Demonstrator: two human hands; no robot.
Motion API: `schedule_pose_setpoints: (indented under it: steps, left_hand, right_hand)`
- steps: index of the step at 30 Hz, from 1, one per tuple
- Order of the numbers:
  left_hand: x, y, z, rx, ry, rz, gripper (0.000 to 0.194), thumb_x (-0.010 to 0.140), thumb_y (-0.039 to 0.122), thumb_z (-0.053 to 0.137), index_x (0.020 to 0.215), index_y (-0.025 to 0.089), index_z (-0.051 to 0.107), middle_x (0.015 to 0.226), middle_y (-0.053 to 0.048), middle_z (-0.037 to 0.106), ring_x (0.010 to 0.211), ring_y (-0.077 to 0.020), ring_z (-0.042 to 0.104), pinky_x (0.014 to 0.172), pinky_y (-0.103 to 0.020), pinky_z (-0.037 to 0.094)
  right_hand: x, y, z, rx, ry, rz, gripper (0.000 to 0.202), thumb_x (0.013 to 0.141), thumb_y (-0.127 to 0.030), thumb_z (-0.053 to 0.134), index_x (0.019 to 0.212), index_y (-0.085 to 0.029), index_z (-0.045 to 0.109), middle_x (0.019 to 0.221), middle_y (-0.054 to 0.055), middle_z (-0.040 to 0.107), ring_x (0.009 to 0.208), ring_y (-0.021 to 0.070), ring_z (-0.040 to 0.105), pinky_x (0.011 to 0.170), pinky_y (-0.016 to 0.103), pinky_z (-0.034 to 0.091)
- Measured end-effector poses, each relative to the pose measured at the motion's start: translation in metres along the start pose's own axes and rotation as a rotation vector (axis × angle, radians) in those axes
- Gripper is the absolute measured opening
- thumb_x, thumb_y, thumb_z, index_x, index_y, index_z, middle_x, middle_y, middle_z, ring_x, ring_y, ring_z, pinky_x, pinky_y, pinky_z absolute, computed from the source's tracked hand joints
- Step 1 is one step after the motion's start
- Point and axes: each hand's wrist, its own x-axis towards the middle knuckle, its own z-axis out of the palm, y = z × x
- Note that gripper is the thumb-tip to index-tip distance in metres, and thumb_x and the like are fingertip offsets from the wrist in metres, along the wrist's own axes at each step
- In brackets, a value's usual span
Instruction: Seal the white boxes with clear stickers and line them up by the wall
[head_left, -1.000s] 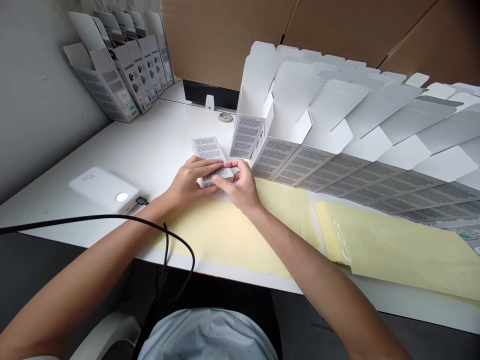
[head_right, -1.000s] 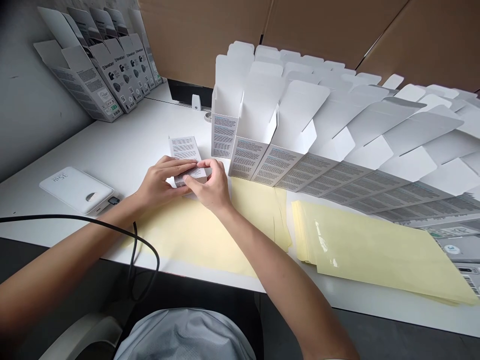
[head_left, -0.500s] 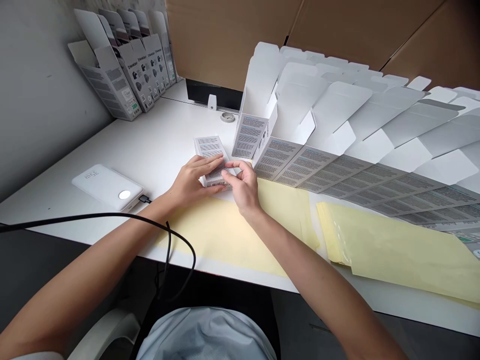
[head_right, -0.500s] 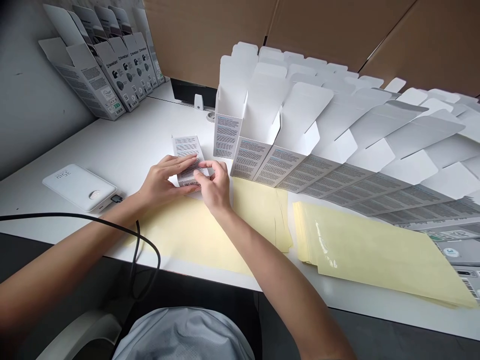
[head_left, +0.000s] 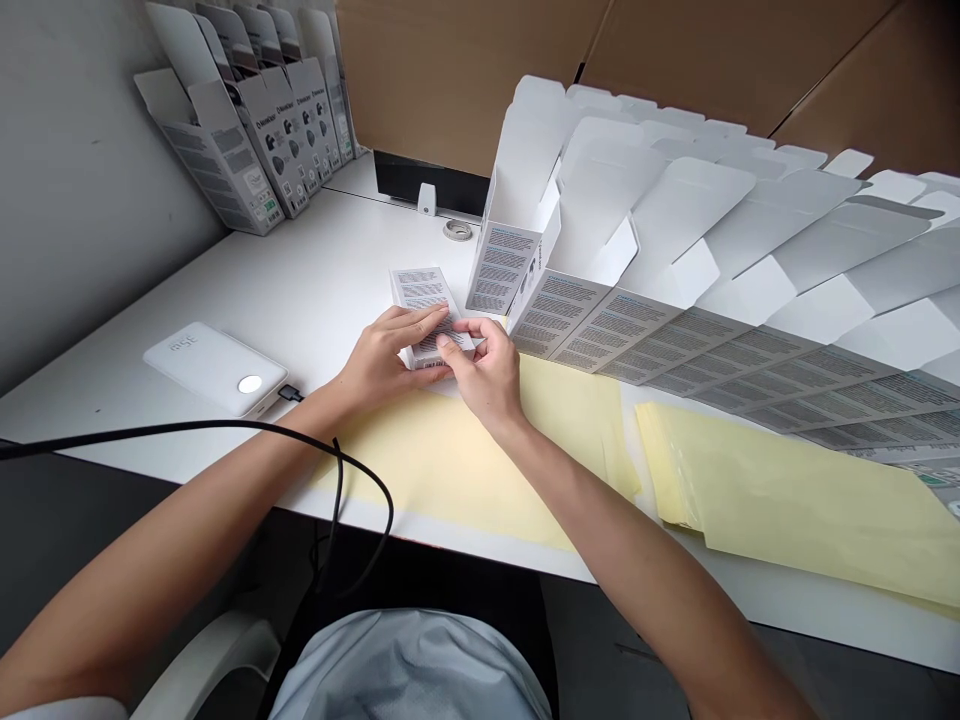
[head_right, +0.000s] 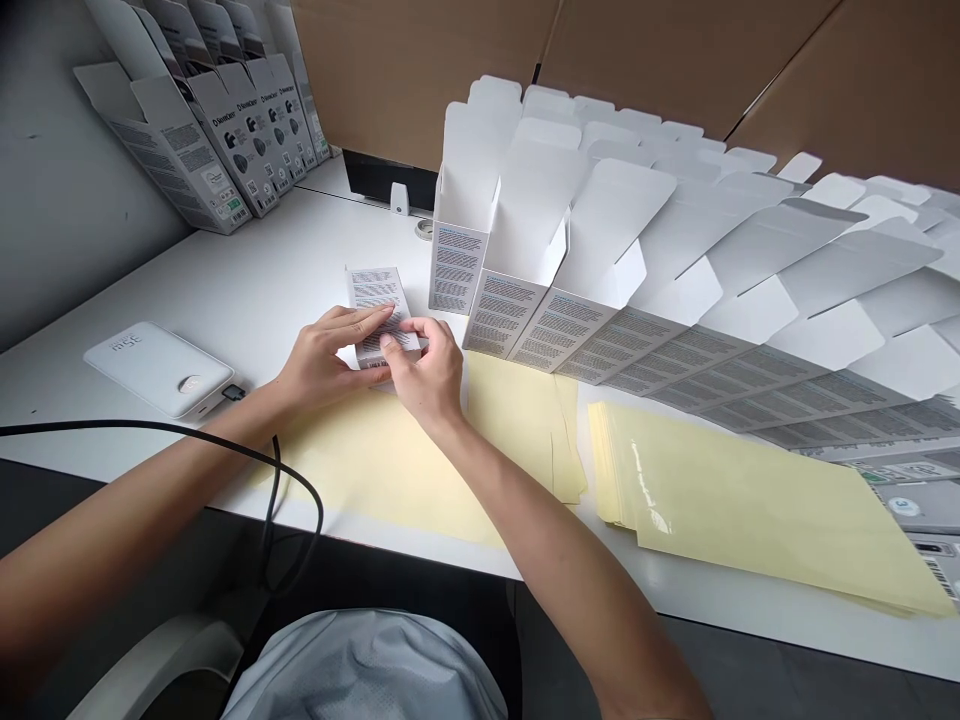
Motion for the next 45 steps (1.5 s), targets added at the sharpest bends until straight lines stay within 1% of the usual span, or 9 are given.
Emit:
schedule_pose_setpoints:
  steps: [10,16,22,28,33,38,41,43,45]
  left_hand:
    - [0.000,0.004,-0.002,0.014,0.002,0.020,0.061,0.079,0.047,0.072,0.133,0.021,0.063,0.133,-0.010,0.065,0.112,-0.0284,0.065,0.097,-0.041,0.049]
    - [-0.001,0.008,-0.007,-0.004,-0.012,0.052,0.060,0.080,0.037,0.067,0.137,0.020,0.060,0.135,-0.009,0.064,0.113,-0.0285,0.064,0.098,-0.042,0.049]
    - [0.000,0.011,-0.005,-0.009,0.008,0.005,0.054,0.085,0.044,0.066,0.133,0.021,0.064,0.132,-0.009,0.066,0.112,-0.0278,0.064,0.098,-0.041,0.049]
    - [0.000,0.010,-0.008,-0.009,-0.049,0.018,0.049,0.094,0.043,0.056,0.137,0.021,0.060,0.136,-0.008,0.063,0.114,-0.0268,0.062,0.100,-0.042,0.047]
    - [0.000,0.006,-0.015,-0.048,-0.111,0.046,0.048,0.096,0.040,0.048,0.139,0.022,0.058,0.140,-0.009,0.060,0.120,-0.0284,0.060,0.103,-0.045,0.045]
    - [-0.003,0.007,-0.016,-0.145,-0.081,0.040,0.045,0.094,0.039,0.051,0.137,0.026,0.060,0.136,-0.009,0.063,0.123,-0.0300,0.059,0.105,-0.047,0.045]
    - [-0.005,0.011,-0.016,-0.113,0.134,-0.090,0.037,0.092,0.040,0.058,0.125,0.026,0.067,0.129,-0.009,0.067,0.123,-0.0290,0.058,0.106,-0.048,0.044]
    - [-0.004,0.013,-0.017,-0.044,0.305,-0.304,0.040,0.089,0.044,0.062,0.122,0.022,0.067,0.129,-0.013,0.065,0.112,-0.0286,0.063,0.097,-0.047,0.050]
    - [-0.002,0.013,-0.019,-0.053,0.302,-0.595,0.058,0.084,0.052,0.065,0.131,0.017,0.058,0.132,-0.019,0.059,0.090,-0.0256,0.069,0.077,-0.042,0.057]
  right_hand:
    - [0.003,0.008,-0.016,-0.118,-0.125,-0.190,0.027,0.089,-0.046,0.063,0.099,-0.021,0.067,0.103,0.007,0.068,0.071,0.0159,0.060,0.070,0.032,0.051]
    - [0.005,0.014,-0.020,-0.178,-0.180,-0.326,0.035,0.094,-0.053,0.053,0.098,-0.022,0.068,0.097,0.008,0.066,0.075,0.0189,0.062,0.072,0.034,0.051]
    - [0.006,0.013,-0.024,-0.207,-0.196,-0.381,0.040,0.102,-0.047,0.037,0.101,-0.022,0.069,0.097,0.009,0.066,0.090,0.0218,0.064,0.082,0.037,0.051]
    - [0.006,0.010,-0.026,-0.152,-0.220,-0.402,0.041,0.102,-0.045,0.038,0.087,-0.021,0.067,0.085,0.006,0.061,0.089,0.0216,0.062,0.083,0.037,0.051]
    - [0.007,0.016,-0.024,-0.166,-0.246,-0.340,0.036,0.091,-0.053,0.059,0.105,-0.020,0.068,0.101,0.008,0.063,0.069,0.0169,0.058,0.066,0.034,0.052]
    - [0.010,0.022,-0.029,-0.189,-0.302,-0.409,0.026,0.093,-0.038,0.058,0.112,-0.022,0.066,0.106,0.010,0.064,0.080,0.0205,0.063,0.075,0.037,0.054]
    - [0.011,0.021,-0.031,-0.154,-0.325,-0.371,0.025,0.094,-0.037,0.057,0.112,-0.022,0.066,0.109,0.009,0.065,0.081,0.0195,0.064,0.073,0.036,0.054]
    - [0.010,0.017,-0.030,-0.136,-0.288,-0.312,0.023,0.094,-0.040,0.055,0.104,-0.022,0.066,0.108,0.009,0.066,0.088,0.0206,0.066,0.073,0.035,0.054]
    - [0.008,0.012,-0.028,-0.153,-0.242,-0.262,0.022,0.096,-0.040,0.053,0.095,-0.022,0.065,0.106,0.009,0.067,0.097,0.0222,0.066,0.076,0.035,0.053]
